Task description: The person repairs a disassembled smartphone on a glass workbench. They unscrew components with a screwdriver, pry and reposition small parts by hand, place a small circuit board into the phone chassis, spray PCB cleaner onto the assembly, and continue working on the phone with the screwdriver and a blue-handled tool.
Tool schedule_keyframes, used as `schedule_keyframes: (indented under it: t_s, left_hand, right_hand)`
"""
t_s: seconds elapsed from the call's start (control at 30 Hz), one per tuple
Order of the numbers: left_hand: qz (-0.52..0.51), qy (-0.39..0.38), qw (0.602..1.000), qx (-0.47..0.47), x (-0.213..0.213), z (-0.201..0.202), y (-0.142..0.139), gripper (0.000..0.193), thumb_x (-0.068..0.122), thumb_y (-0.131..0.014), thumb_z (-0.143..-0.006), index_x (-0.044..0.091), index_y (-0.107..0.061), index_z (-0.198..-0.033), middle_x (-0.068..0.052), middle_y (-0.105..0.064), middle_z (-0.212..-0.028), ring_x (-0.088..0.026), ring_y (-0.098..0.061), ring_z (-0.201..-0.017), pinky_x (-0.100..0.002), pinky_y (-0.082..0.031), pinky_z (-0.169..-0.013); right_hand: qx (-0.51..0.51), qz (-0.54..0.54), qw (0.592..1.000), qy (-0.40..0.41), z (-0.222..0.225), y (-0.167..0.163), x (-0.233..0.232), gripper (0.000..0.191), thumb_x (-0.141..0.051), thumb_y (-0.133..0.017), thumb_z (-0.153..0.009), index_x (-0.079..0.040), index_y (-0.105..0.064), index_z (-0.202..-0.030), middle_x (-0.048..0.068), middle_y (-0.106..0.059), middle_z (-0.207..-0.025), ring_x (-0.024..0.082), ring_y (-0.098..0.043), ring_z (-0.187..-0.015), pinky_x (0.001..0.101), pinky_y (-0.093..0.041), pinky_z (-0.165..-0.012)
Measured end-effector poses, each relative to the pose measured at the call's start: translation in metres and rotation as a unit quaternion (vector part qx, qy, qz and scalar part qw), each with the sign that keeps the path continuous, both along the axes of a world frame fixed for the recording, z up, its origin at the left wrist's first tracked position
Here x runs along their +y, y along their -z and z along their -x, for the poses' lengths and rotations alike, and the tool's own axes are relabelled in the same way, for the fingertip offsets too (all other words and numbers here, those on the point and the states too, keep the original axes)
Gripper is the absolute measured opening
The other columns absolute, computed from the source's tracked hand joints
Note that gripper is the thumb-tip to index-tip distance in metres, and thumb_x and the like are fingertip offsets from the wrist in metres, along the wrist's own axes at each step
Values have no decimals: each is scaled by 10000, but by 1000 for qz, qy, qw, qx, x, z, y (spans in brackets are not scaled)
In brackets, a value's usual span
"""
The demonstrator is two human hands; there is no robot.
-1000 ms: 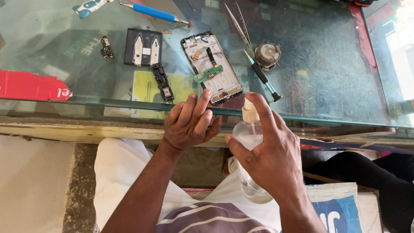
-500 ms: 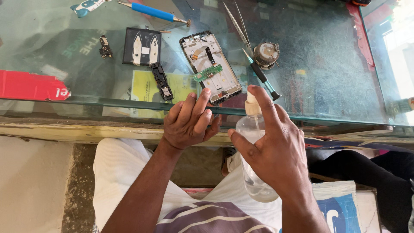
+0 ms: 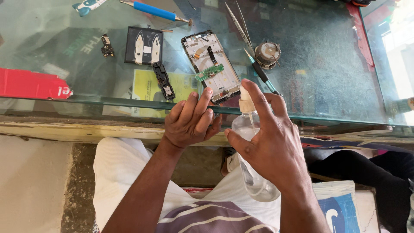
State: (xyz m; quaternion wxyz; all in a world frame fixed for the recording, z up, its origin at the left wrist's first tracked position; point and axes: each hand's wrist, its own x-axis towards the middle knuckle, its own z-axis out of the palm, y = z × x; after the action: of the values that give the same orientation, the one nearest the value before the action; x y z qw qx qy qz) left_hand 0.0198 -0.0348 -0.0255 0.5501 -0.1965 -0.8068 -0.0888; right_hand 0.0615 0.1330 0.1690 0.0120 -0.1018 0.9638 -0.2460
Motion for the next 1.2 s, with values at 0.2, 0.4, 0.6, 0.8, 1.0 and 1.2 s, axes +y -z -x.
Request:
schedule_keyframes:
  t_s: [0.2,0.4,0.6,0.8,1.0,1.2]
  left_hand:
    - [5,0,1000,-11,3,-3,-3,469,357,-624,-1084,134,-309,-1351,-119,-638,-1447,-269,-574,-1269,-391,-293,-1166]
    - [-1,5,1000,-27,9,-5,-3,474,347,-625,-1066,126,-321,-1356,-128,-623,-1448,-281,-576,-1260,-404,-299,-1156]
    - [-6,8,999,-34,10,-9,-5,465,337,-632,-1067,124,-322,-1342,-134,-622,-1453,-286,-573,-1272,-408,-305,-1157]
    - [-15,25,999,-28,6,-11,-7,499,326,-647,-1078,120,-306,-1378,-145,-626,-1451,-294,-569,-1284,-403,-319,-1158]
    - [-15,31,999,-16,0,-14,-10,484,294,-627,-1095,115,-292,-1395,-146,-648,-1434,-288,-562,-1325,-394,-338,-1161]
    - [-12,31,999,-21,-2,-15,-9,491,294,-626,-1106,108,-286,-1407,-141,-642,-1450,-282,-555,-1336,-391,-334,-1173]
  right_hand:
    - [67,-24,997,-7,-2,-3,11,869,-276,-870,-720,-213,-466,-1488,170,-585,-1256,267,-682,-692,438,-555,-687]
    - [15,-29,999,23,2,-8,19,895,-278,-875,-695,-252,-463,-1489,148,-562,-1279,237,-693,-579,448,-554,-695]
    - [3,-21,1000,-2,8,-17,20,928,-314,-865,-717,-251,-425,-1531,141,-561,-1299,253,-699,-614,451,-546,-746]
    - [-3,-52,998,-23,7,-21,10,904,-314,-874,-679,-250,-470,-1485,151,-598,-1199,342,-678,-883,476,-531,-804]
    - [12,-16,996,-89,-3,-20,-10,913,-283,-860,-668,-231,-465,-1489,155,-592,-1248,367,-667,-966,483,-531,-792]
    - [-66,-45,996,-46,-4,-27,-18,925,-293,-844,-693,-301,-445,-1528,109,-586,-1278,320,-713,-783,466,-541,-798]
